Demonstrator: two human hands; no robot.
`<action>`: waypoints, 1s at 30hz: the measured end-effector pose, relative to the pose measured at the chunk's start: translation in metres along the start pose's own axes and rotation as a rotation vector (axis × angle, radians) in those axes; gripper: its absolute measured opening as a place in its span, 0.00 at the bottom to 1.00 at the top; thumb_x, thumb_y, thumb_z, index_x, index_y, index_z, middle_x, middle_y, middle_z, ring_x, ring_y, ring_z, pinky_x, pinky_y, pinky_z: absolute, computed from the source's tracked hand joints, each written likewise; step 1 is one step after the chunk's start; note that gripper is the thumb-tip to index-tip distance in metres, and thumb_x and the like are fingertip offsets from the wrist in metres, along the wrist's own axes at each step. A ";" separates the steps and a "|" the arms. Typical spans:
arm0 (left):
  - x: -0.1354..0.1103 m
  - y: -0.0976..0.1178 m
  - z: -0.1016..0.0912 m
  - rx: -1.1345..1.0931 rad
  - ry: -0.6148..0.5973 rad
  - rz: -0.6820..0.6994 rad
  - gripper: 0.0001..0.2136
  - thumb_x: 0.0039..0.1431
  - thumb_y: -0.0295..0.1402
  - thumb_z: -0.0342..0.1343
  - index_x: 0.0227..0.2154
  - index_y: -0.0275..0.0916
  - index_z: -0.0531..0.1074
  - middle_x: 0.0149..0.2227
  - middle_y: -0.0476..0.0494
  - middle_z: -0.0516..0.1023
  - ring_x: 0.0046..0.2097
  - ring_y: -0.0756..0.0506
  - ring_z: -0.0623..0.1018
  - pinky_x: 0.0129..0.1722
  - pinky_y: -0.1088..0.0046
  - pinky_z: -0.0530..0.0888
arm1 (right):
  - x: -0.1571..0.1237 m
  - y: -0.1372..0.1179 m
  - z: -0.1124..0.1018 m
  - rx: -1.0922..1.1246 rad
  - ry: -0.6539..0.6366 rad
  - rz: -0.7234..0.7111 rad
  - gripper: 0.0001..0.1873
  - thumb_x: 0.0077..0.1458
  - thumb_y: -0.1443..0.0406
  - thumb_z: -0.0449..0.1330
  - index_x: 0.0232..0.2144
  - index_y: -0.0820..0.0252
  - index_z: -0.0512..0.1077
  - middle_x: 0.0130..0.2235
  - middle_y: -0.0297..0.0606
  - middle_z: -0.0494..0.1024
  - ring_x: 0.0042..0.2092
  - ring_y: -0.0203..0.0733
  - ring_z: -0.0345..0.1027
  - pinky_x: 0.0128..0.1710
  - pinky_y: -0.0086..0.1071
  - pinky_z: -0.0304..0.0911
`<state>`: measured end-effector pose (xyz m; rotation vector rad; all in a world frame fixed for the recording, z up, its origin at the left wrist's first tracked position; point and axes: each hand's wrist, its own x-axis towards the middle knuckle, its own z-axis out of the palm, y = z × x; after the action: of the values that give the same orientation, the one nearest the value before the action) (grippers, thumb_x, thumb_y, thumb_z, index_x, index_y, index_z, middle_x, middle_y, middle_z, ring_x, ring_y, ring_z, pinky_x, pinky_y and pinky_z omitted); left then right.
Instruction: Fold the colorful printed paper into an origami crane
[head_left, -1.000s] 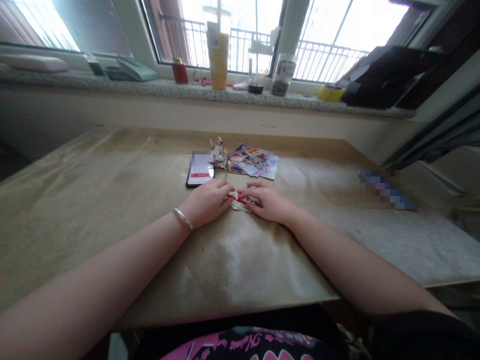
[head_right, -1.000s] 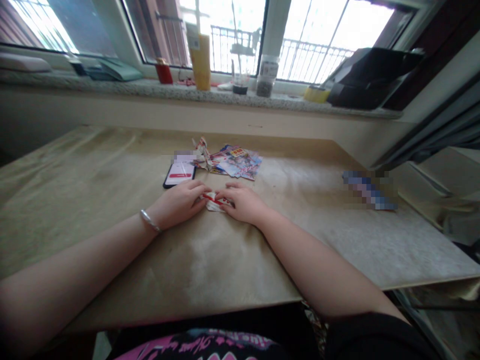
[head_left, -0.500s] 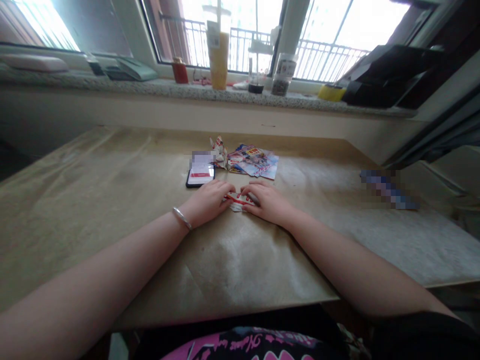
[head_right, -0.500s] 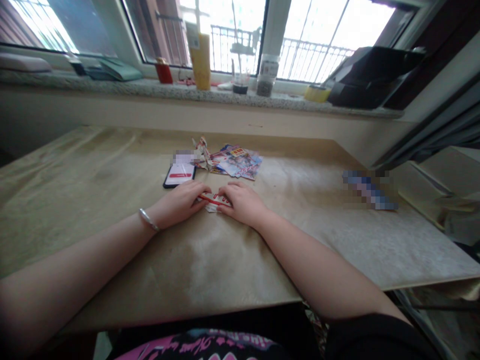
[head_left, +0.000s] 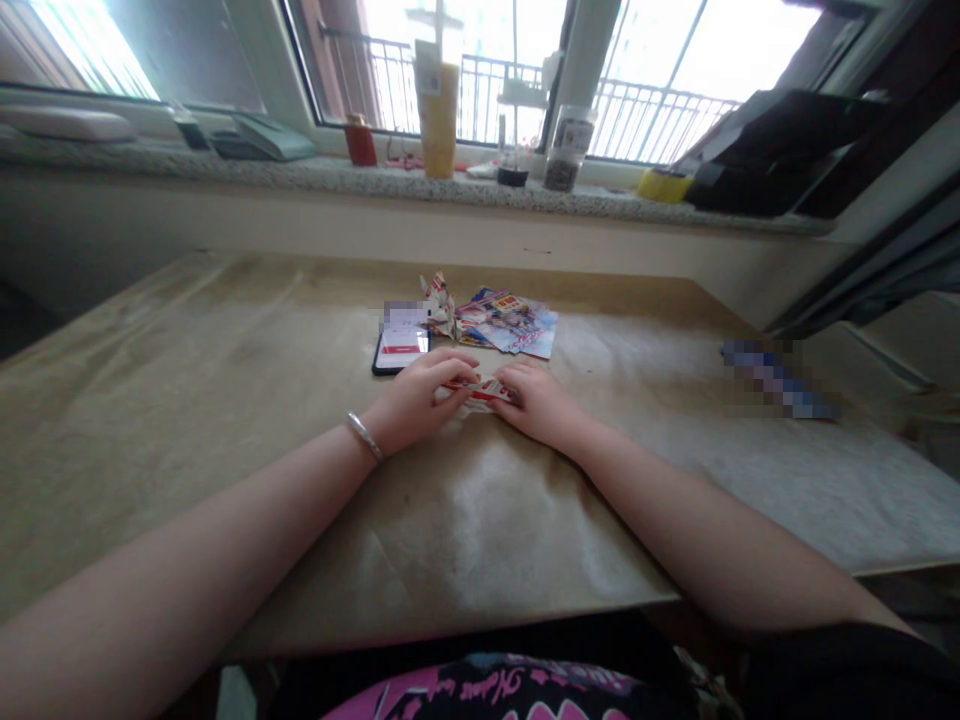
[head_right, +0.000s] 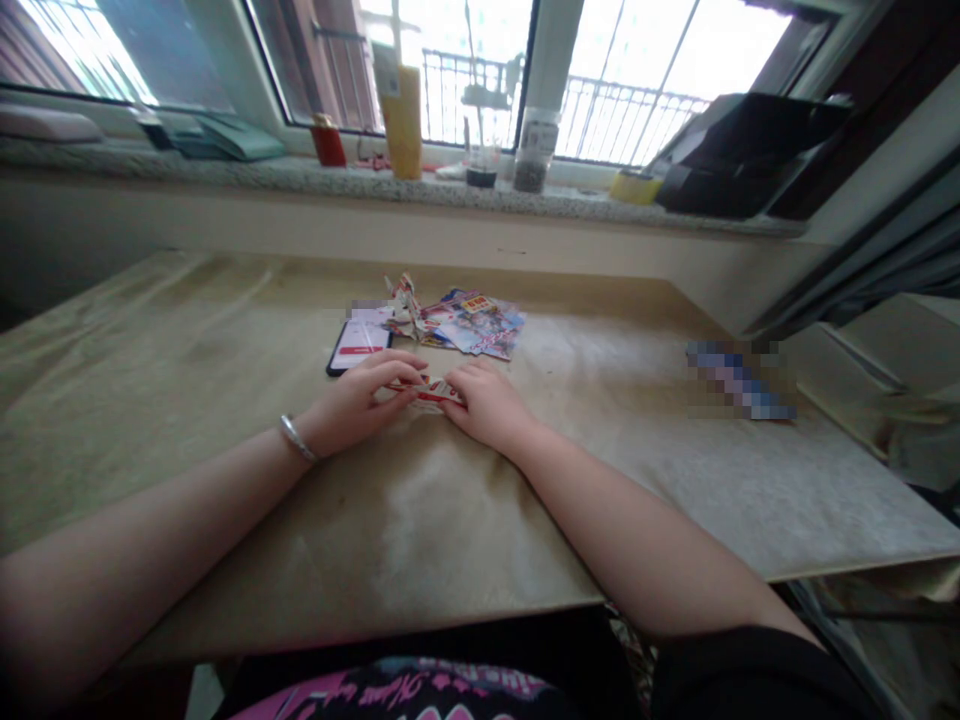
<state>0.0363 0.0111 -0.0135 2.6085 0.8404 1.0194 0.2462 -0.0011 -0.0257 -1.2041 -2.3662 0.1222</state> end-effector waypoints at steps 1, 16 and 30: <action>0.000 0.001 0.000 -0.007 0.006 -0.004 0.04 0.60 0.29 0.51 0.36 0.37 0.70 0.45 0.41 0.74 0.46 0.47 0.74 0.47 0.67 0.72 | 0.000 -0.001 0.000 -0.011 0.013 0.017 0.06 0.54 0.65 0.57 0.33 0.60 0.72 0.36 0.41 0.76 0.42 0.44 0.66 0.43 0.36 0.62; 0.001 -0.001 0.000 0.209 -0.180 0.140 0.07 0.59 0.27 0.50 0.34 0.40 0.74 0.34 0.47 0.76 0.35 0.49 0.73 0.36 0.74 0.68 | -0.003 -0.004 -0.009 -0.158 0.013 -0.080 0.07 0.52 0.70 0.54 0.33 0.57 0.71 0.38 0.39 0.73 0.41 0.42 0.64 0.38 0.32 0.58; 0.000 -0.005 -0.002 0.388 -0.228 0.071 0.11 0.60 0.27 0.48 0.32 0.41 0.76 0.33 0.45 0.75 0.36 0.47 0.71 0.36 0.71 0.68 | -0.004 0.000 -0.011 -0.018 -0.081 -0.101 0.10 0.57 0.62 0.56 0.39 0.57 0.76 0.41 0.40 0.75 0.42 0.42 0.67 0.43 0.35 0.62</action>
<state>0.0328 0.0154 -0.0136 3.0207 0.9745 0.6025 0.2526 -0.0055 -0.0176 -1.1040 -2.4988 0.1185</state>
